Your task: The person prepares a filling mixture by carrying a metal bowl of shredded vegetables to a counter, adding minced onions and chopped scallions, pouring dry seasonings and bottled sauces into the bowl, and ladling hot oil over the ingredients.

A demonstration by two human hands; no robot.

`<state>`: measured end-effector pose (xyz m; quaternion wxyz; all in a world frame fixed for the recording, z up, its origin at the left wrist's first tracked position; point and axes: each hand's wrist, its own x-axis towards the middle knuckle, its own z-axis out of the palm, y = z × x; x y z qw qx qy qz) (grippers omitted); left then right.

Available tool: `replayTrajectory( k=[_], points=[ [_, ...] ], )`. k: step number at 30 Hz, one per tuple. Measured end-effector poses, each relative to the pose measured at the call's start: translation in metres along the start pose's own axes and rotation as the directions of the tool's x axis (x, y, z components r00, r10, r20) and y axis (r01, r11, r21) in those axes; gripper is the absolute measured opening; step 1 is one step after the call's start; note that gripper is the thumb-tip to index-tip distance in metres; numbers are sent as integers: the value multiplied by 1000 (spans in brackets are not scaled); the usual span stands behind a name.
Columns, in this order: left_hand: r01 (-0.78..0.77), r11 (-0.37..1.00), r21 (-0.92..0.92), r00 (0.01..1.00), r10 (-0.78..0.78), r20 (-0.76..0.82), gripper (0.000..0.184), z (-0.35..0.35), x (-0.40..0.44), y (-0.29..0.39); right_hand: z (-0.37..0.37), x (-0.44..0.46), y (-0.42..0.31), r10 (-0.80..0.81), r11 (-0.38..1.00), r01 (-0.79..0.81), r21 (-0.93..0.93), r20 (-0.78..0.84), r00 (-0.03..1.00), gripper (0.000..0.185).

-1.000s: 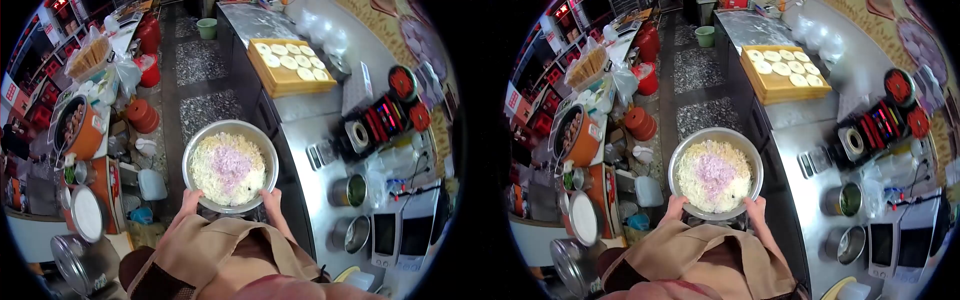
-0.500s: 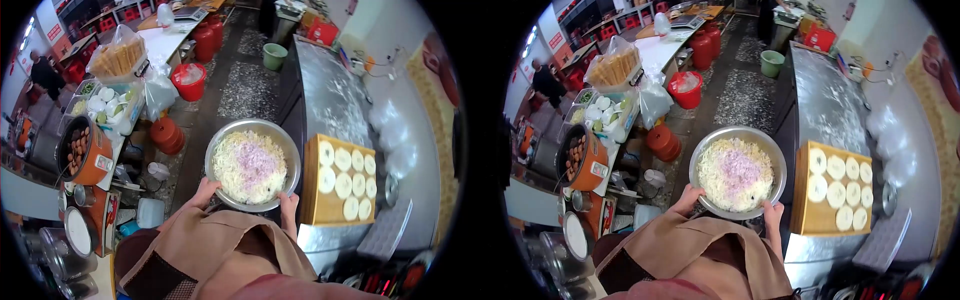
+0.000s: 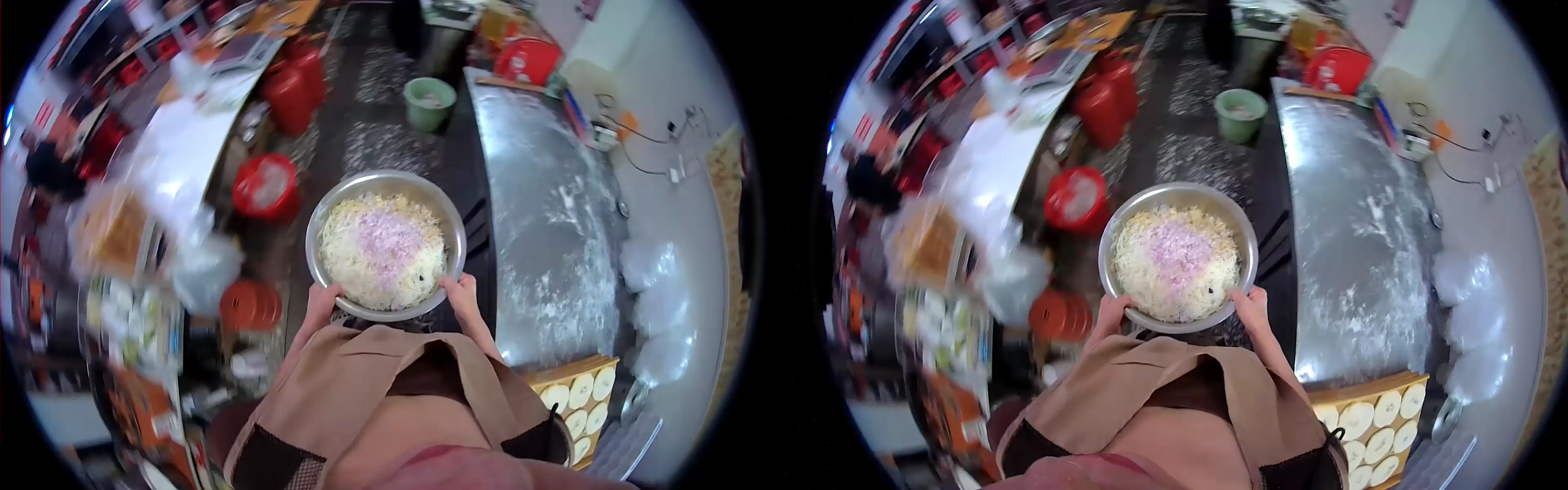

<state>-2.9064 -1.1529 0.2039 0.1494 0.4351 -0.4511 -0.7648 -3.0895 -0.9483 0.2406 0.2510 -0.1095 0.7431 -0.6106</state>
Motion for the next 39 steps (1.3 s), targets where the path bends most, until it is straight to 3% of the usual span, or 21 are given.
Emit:
replayTrajectory(
  k=[3, 5, 7, 10, 12, 14, 15, 17, 18, 19, 21, 22, 24, 25, 26, 28, 31, 33, 35, 37, 39],
  points=[
    [-73, 997, -11, 986, 74, 152, 24, 45, 100, 81, 16, 85, -46, 25, 1000, -24, 5, -192, 981, 20],
    [-61, 990, 129, 961, 23, 275, 26, 80, 153, 130, 7, 132, -45, 43, 991, -9, 132, -263, 964, 21],
    [-14, 943, 333, 884, -144, 445, 32, 120, 205, 173, -5, 160, -82, 148, 988, -116, 106, -387, 910, 20],
    [-94, 915, 393, 788, -173, 591, 31, 218, 293, 231, -29, 245, -112, 213, 974, -119, 192, -610, 763, 21],
    [-161, 907, 390, 735, -154, 661, 37, 259, 342, 198, -48, 261, -83, 244, 961, -80, 264, -681, 691, 20],
    [-114, 861, 495, 681, -295, 670, 40, 317, 402, 218, -60, 318, -68, 320, 930, -30, 366, -766, 557, 26],
    [-109, 845, 523, 636, -345, 690, 40, 335, 425, 223, -57, 332, -55, 313, 933, -25, 359, -775, 549, 26],
    [-289, 909, 301, 489, -131, 863, 36, 371, 480, 198, -64, 365, -48, 367, 911, 0, 412, -811, 456, 27],
    [-184, 894, 409, 476, -283, 833, 36, 402, 494, 217, -77, 394, -66, 363, 911, 36, 412, -839, 406, 26],
    [-244, 877, 414, 364, -313, 877, 38, 438, 512, 244, -92, 421, -85, 360, 910, 70, 409, -863, 354, 26],
    [-281, 709, 646, 300, -575, 761, 37, 487, 553, 267, -106, 456, -105, 408, 894, 47, 446, -852, 327, 24],
    [-288, 698, 655, 284, -591, 755, 37, 497, 571, 285, -100, 470, -105, 431, 874, 100, 475, -854, 292, 24],
    [-840, 471, 269, 43, -435, 899, 35, 535, 610, 326, -115, 506, -131, 479, 849, 123, 514, -847, 231, 22],
    [-940, 252, 227, 41, -580, 814, 32, 563, 626, 361, -127, 527, -144, 481, 851, 118, 511, -850, 213, 22],
    [-972, 198, 127, 10, -505, 863, 28, 571, 659, 366, -129, 539, -147, 492, 847, 134, 515, -853, 172, 22],
    [-964, 197, 178, 125, -255, 959, 35, 563, 689, 395, -118, 541, -157, 494, 859, 96, 502, -864, 98, 23],
    [-717, 620, 318, 257, -189, 948, 39, 563, 741, 447, -114, 537, -131, 478, 877, -18, 480, -876, -65, 25],
    [-720, 638, 272, 292, -77, 953, 37, 572, 813, 457, -113, 549, -143, 475, 860, -117, 496, -864, -168, 29],
    [-815, 435, 382, 383, -89, 919, 39, 583, 873, 480, -108, 554, -147, 487, 813, -207, 544, -830, -272, 34],
    [-833, 383, 400, 389, -108, 915, 39, 601, 909, 503, -102, 549, -158, 427, 678, -515, 525, -851, -306, 37],
    [-843, 339, 417, 396, -131, 909, 40, 621, 947, 528, -79, 540, -146, 427, 746, -328, 579, -795, -430, 36]
  ],
)
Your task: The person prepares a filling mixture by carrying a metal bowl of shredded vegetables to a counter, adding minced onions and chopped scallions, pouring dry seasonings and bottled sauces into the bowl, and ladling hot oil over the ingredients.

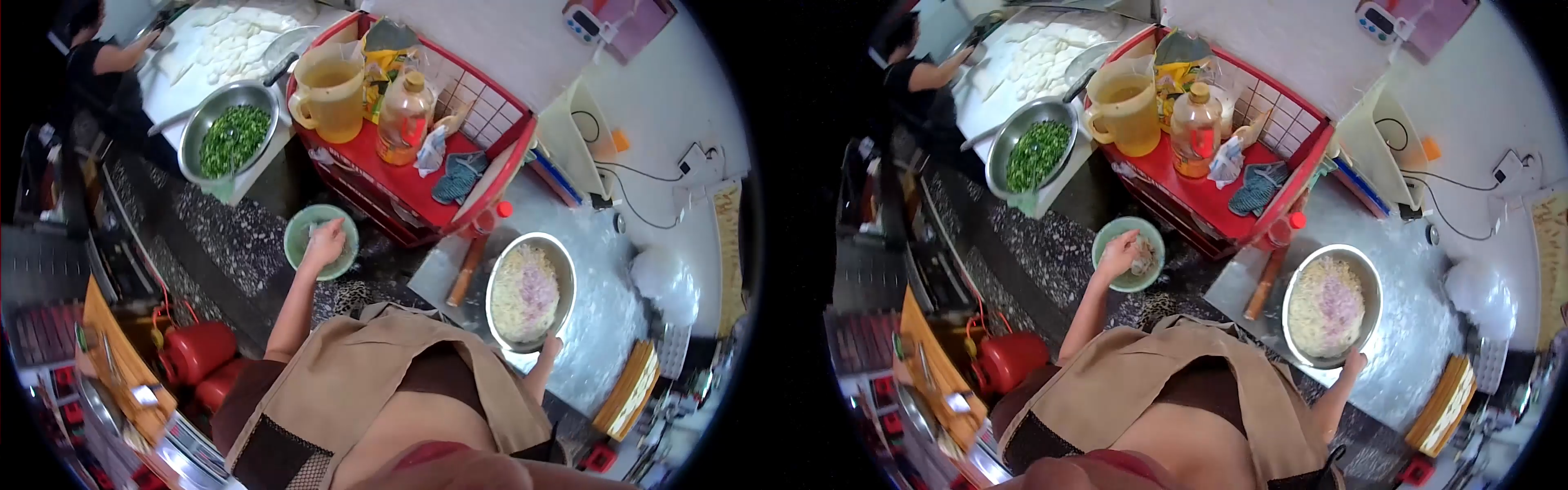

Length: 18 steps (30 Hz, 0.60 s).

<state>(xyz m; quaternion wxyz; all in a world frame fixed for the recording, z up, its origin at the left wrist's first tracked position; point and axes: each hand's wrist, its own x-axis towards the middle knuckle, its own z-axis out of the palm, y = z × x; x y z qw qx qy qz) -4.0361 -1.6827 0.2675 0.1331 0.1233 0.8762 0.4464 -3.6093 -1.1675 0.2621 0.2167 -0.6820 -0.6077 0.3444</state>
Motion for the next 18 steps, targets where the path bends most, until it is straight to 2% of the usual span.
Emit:
replayTrajectory(
  k=[1, 2, 3, 4, 6, 7, 8, 10, 11, 13, 14, 16, 18],
  points=[
    [-60, 998, 5, 998, 60, 26, 40, -18, 19, -8, 1, -32, -20, 205, 926, -212, 314, 54, 977, 31],
    [-120, 993, 7, 991, 120, 52, 40, -32, 38, -14, 4, -55, -32, 229, 923, -224, 312, 21, 973, 31],
    [37, 996, -84, 990, -25, 137, 38, -61, 47, 18, 4, -76, -40, 258, 880, -251, 403, 38, 965, 30],
    [29, 996, -87, 985, -13, 175, 38, -69, 65, 16, 3, -92, -46, 282, 827, -272, 492, 56, 958, 30],
    [-56, 986, -159, 993, 71, 93, 36, -83, 97, 14, -6, -105, -73, 324, 943, -324, 76, 16, 946, 29],
    [-67, 978, -199, 993, 84, 78, 35, -89, 108, 24, -4, -117, -85, 323, 876, -313, 367, 35, 946, 30],
    [-67, 978, -199, 989, 91, 113, 35, -88, 118, 29, -3, -130, -97, 312, 732, -269, 626, 44, 949, 31],
    [-110, 933, -341, 987, 144, 75, 34, -83, 135, 39, 18, -135, -151, 269, 620, -300, 725, 162, 949, 32],
    [-120, 932, -343, 984, 157, 81, 33, -79, 139, 43, 26, -149, -178, 269, 618, -299, 727, 161, 950, 32],
    [-181, 927, -328, 962, 236, 135, 32, -73, 143, 52, 39, -188, -225, 57, 847, -112, 519, 120, 991, 28],
    [-182, 927, -327, 956, 245, 161, 32, -70, 144, 54, 45, -193, -241, 44, 851, -106, 515, 131, 990, 28],
    [-172, 923, -343, 949, 249, 193, 32, -67, 142, 60, 56, -204, -271, -152, 874, 27, 485, 220, 964, 29],
    [-182, 916, -356, 946, 262, 191, 33, -62, 137, 58, 62, -215, -298, -188, 872, 57, 487, 226, 956, 25]
  ],
)
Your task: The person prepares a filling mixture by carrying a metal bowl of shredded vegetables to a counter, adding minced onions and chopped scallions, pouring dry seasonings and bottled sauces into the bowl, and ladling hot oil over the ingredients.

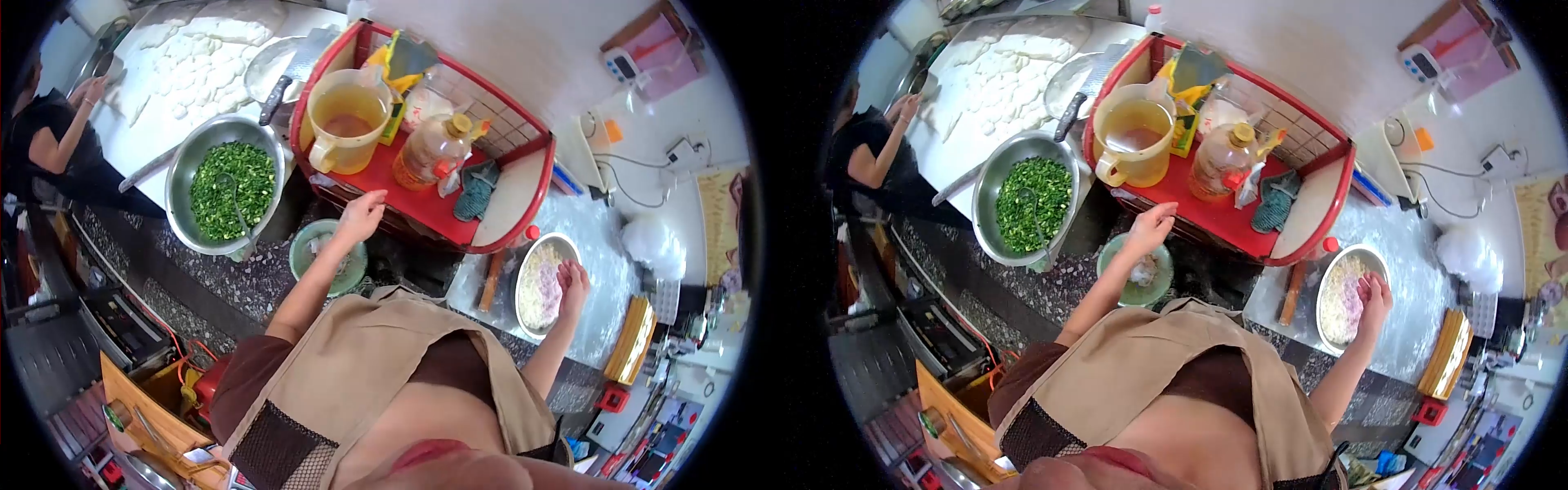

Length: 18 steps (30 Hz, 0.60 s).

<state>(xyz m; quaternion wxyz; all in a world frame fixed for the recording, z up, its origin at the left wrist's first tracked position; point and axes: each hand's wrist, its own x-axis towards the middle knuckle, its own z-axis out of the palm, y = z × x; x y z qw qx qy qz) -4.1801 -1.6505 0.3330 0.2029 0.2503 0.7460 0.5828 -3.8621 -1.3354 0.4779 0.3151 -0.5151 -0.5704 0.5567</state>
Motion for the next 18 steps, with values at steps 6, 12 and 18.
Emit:
replayTrajectory(
  k=[6, 12, 18],
  points=[
    [13, 1000, 21, 1000, -13, -1, 33, -8, -36, -8, 36, 11, -30, -196, 980, 196, 20, 68, 978, 22],
    [156, 956, 249, 987, -144, -65, 36, -23, -66, -20, 91, 10, -60, -313, 950, 300, 90, 290, 904, 21],
    [228, 917, 329, 936, -114, -332, 37, -5, -102, -14, 148, 0, -78, -441, 891, 412, 191, 583, 682, 18]
  ],
)
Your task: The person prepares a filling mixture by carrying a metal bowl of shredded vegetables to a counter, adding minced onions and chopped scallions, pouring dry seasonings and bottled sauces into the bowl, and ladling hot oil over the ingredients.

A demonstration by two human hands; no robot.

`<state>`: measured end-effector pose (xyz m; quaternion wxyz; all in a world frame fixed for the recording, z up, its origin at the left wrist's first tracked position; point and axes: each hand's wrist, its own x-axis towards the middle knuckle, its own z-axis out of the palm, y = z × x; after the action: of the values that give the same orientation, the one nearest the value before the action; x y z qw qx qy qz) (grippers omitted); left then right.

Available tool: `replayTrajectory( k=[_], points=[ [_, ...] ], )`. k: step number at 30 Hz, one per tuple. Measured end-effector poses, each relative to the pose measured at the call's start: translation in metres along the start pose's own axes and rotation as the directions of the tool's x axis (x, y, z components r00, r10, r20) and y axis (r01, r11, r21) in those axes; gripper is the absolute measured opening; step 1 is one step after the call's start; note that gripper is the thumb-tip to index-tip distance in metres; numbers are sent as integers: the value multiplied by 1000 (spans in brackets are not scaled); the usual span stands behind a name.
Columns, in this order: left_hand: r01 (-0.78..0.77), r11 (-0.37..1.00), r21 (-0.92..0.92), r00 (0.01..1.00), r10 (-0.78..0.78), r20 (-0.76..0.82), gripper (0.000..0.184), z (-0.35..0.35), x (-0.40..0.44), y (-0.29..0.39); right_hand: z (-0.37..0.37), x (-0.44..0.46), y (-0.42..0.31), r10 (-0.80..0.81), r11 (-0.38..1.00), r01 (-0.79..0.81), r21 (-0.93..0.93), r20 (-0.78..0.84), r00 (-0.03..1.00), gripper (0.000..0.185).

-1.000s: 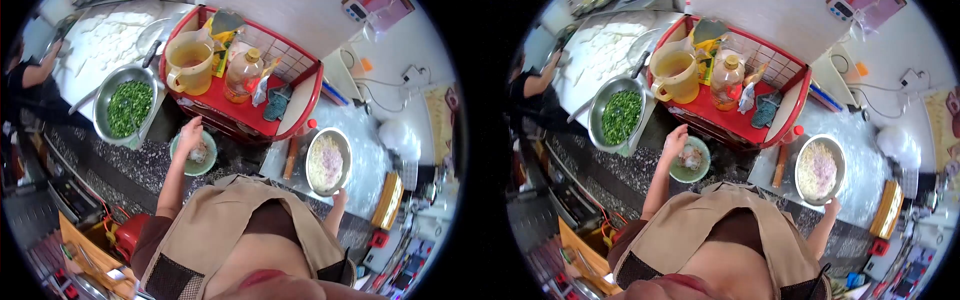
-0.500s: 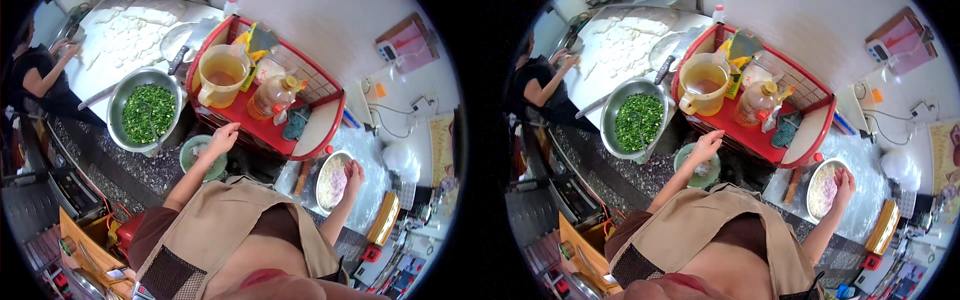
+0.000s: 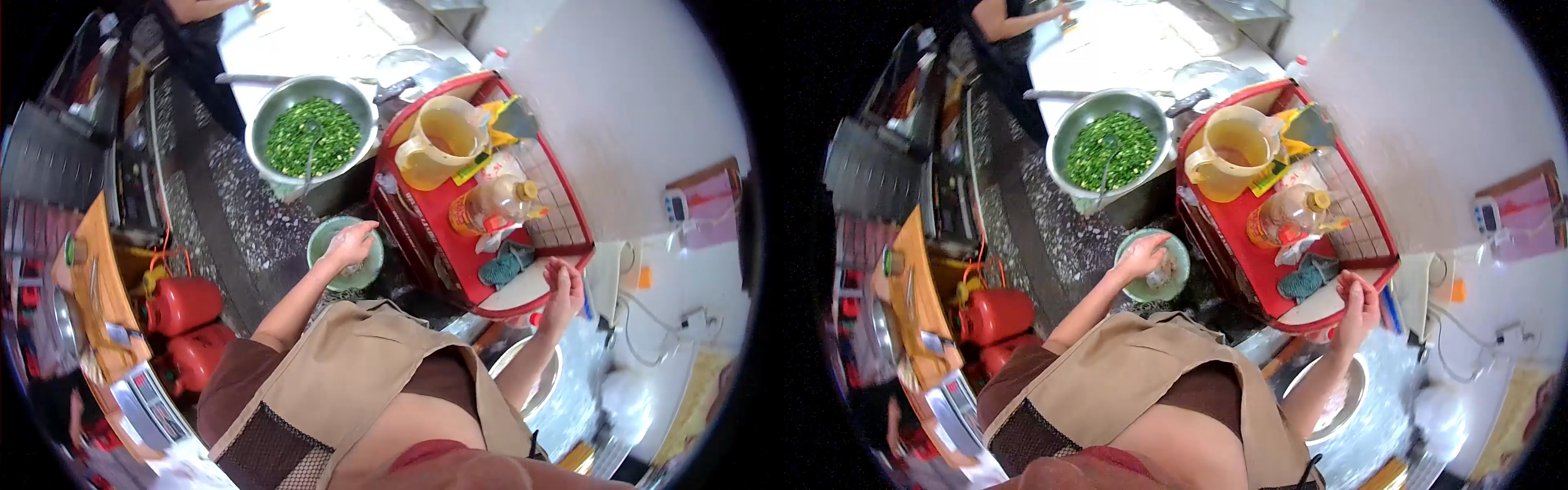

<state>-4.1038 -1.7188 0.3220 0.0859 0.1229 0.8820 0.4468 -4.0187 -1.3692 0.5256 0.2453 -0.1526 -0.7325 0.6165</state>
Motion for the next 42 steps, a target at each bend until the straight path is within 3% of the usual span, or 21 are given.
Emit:
replayTrajectory(
  k=[4, 6, 9, 10, 12, 14, 15, 16, 18, 20, 24, 28, 30, 31, 34, 38, 42],
  points=[
    [52, 999, 8, 995, -52, -83, 36, 17, -32, 4, 49, 4, -3, -70, 997, 61, 51, 181, 981, 14],
    [81, 997, -4, 986, -80, -147, 36, 30, -53, 12, 58, 2, 4, -46, 998, 31, 57, 292, 955, 14],
    [185, 982, 23, 983, -185, -16, 35, 38, -71, 15, 78, 5, 22, 24, 987, -80, 138, 370, 929, 15],
    [223, 975, 14, 974, -222, -43, 35, 38, -75, 17, 84, 6, 30, 37, 979, -114, 169, 405, 914, 16],
    [180, 982, 56, 984, -180, -2, 37, 43, -85, 26, 81, 3, 40, 77, 977, -162, 141, 474, 877, 16],
    [267, 962, 62, 959, -260, -110, 38, 46, -86, 29, 91, 5, 38, 66, 986, -143, 90, 575, 815, 18],
    [155, 985, 77, 956, -130, -262, 33, 49, -87, 33, 86, 1, 39, 83, 984, -156, 88, 552, 830, 20],
    [170, 984, 48, 944, -149, -293, 30, 69, -75, 11, 83, 6, 41, 107, 987, -154, 40, 550, 828, 21],
    [219, 971, 97, 940, -184, -288, 30, 52, -64, 18, 93, 24, 52, 32, 997, -72, 42, 607, 794, 23],
    [264, 959, 104, 946, -237, -220, 37, 32, -53, 30, 106, 36, 54, 87, 990, -136, 31, 623, 778, 24],
    [169, 983, 73, 938, -137, -319, 39, 16, -52, 7, 143, 36, 41, 45, 999, -52, -9, 648, 760, 25],
    [249, 967, 62, 943, -228, -241, 38, -28, -44, -24, 191, 25, 29, -16, 999, -8, 39, 578, 816, 20],
    [173, 984, 52, 946, -151, -287, 35, -63, -43, -38, 222, 12, 20, 0, 999, -20, 30, 564, 826, 20],
    [135, 990, 45, 914, -107, -392, 32, -81, -46, -44, 237, 5, 14, 16, 999, -38, 29, 548, 836, 21],
    [146, 986, 76, 928, -110, -356, 36, -139, -55, -63, 283, -19, -7, 13, 1000, -5, -15, 591, 807, 21],
    [183, 982, 38, 847, -138, -513, 35, -173, -88, -88, 336, -36, -23, -60, 998, 25, 61, 674, 736, 21],
    [370, 929, -30, 779, -328, -534, 37, -166, -143, -121, 382, -71, -32, -120, 993, 83, 88, 770, 627, 18]
  ],
)
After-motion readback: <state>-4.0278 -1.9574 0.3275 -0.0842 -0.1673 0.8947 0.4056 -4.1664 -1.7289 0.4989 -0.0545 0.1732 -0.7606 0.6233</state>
